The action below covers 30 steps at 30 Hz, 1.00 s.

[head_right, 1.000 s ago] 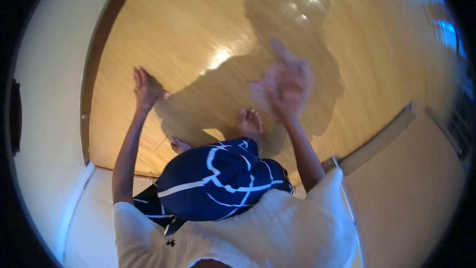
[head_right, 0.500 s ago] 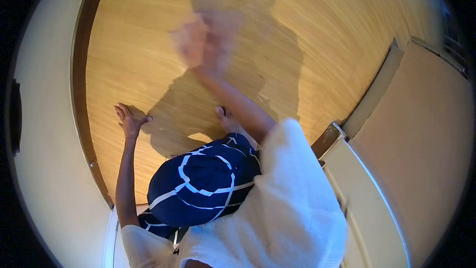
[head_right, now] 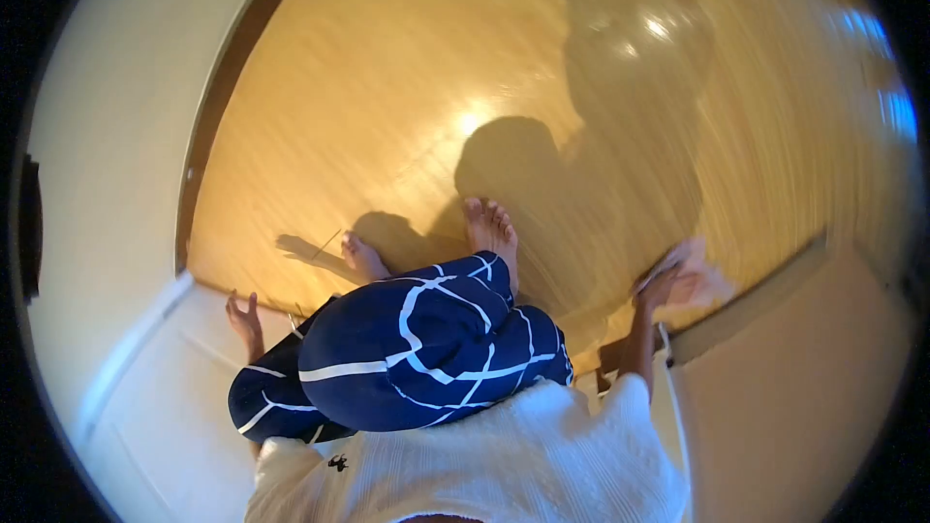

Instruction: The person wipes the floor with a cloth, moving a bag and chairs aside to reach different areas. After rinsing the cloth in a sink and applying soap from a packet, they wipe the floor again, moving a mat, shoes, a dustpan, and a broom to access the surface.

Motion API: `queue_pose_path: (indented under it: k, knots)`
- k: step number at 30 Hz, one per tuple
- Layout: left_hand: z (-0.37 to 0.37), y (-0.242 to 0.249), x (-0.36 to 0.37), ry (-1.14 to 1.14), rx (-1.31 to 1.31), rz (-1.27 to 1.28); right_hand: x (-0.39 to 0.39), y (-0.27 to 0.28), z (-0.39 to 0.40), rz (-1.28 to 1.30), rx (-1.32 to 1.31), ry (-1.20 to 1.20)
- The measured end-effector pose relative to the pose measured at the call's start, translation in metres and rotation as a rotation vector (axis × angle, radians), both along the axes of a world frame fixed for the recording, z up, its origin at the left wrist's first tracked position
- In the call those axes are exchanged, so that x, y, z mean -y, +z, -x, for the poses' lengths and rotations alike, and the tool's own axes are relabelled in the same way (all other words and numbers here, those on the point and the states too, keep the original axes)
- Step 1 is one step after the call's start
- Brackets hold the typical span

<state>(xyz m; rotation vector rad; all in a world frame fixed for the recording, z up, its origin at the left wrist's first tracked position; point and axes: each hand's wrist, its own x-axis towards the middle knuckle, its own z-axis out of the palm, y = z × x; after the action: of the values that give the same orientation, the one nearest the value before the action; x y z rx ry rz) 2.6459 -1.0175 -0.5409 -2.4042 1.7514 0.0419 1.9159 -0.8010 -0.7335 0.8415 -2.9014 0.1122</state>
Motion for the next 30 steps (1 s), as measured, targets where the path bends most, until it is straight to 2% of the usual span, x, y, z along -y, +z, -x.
queue_pose_path:
  k: [1, 2, 3, 4, 5, 7, 8, 9, 10, 11, 12, 13, 14, 15, 16, 17, 18, 19, 20, 23, 26, 30]
  knots:
    - [0.009, 0.01, -0.043, 0.097, 0.071, -0.003, 0.002, -0.004, -0.027, -0.051, 0.026, 0.053]
    - [0.05, 0.024, -0.075, 0.201, 0.276, -0.066, 0.021, -0.003, -0.056, -0.084, 0.098, 0.18]
    - [0.049, 0.024, -0.123, 0.181, 0.374, 0.018, 0.05, 0.004, -0.087, -0.114, 0.177, 0.323]
    - [0.038, 0.033, -0.141, 0.155, 0.496, -0.017, 0.097, 0.013, -0.12, -0.147, 0.274, 0.498]
    - [0.022, 0.035, -0.21, 0.049, 0.392, 0.15, 0.135, 0.018, -0.141, -0.151, 0.359, 0.669]
    - [0.036, 0.067, -0.26, 0.568, 0.26, 0.055, 0.25, 0.025, -0.178, -0.147, 0.378, 0.967]
    - [0.04, 0.084, -0.28, 0.688, 0.222, 0.115, 0.312, 0.022, -0.193, -0.087, 0.206, 1.118]
    - [0.041, 0.102, -0.299, 0.805, 0.183, 0.176, 0.369, 0.025, -0.212, -0.023, 0.162, 1.203]
    - [0.041, 0.115, -0.318, 0.918, 0.14, 0.252, 0.425, 0.015, -0.232, 0.029, 0.136, 1.238]
    - [0.044, 0.121, -0.336, 1.015, 0.093, 0.347, 0.475, -0.005, -0.244, -0.001, -0.01, 1.23]
    - [0.053, 0.121, -0.356, 1.115, 0.048, 0.453, 0.53, -0.02, -0.266, 0.094, -0.031, 1.159]
    - [0.061, 0.132, -0.316, 1.203, -0.032, 0.633, 0.567, -0.03, -0.292, 0.182, -0.045, 1.078]
    - [0.072, 0.145, -0.269, 1.274, -0.108, 0.843, 0.583, -0.036, -0.325, 0.214, -0.055, 1.131]
    - [0.083, 0.158, -0.22, 1.323, -0.166, 1.062, 0.589, -0.044, -0.36, 0.243, -0.059, 1.179]
    - [0.031, 0.162, -0.243, 1.243, -0.185, 1.111, 0.581, -0.049, -0.39, 0.27, -0.059, 1.216]
    - [0.004, 0.169, -0.221, 1.078, -0.138, 1.185, 0.556, -0.051, -0.419, 0.274, 0.065, 1.37]
    - [-0.018, 0.169, -0.197, 1.203, -0.026, 1.336, 0.519, -0.049, -0.445, 0.272, 0.188, 1.524]
    - [-0.04, 0.167, -0.173, 1.312, 0.088, 1.502, 0.483, -0.035, -0.461, 0.141, 0.173, 1.608]
    - [-0.037, 0.161, -0.139, 1.541, 0.545, 1.635, 0.455, -0.022, -0.468, 0.007, 0.153, 1.684]
    - [-0.03, 0.159, -0.136, 1.42, 0.516, 1.771, 0.442, -0.011, -0.441, 0.046, 0.369, 1.839]
    - [-0.05, 0.152, -0.165, 1.277, 0.578, 1.768, 0.456, -0.007, -0.396, 0.075, 0.355, 1.852]
    - [-0.058, 0.153, -0.2, 1.12, 0.203, 1.936, 0.46, -0.017, -0.349, 0.05, 0.222, 1.724]
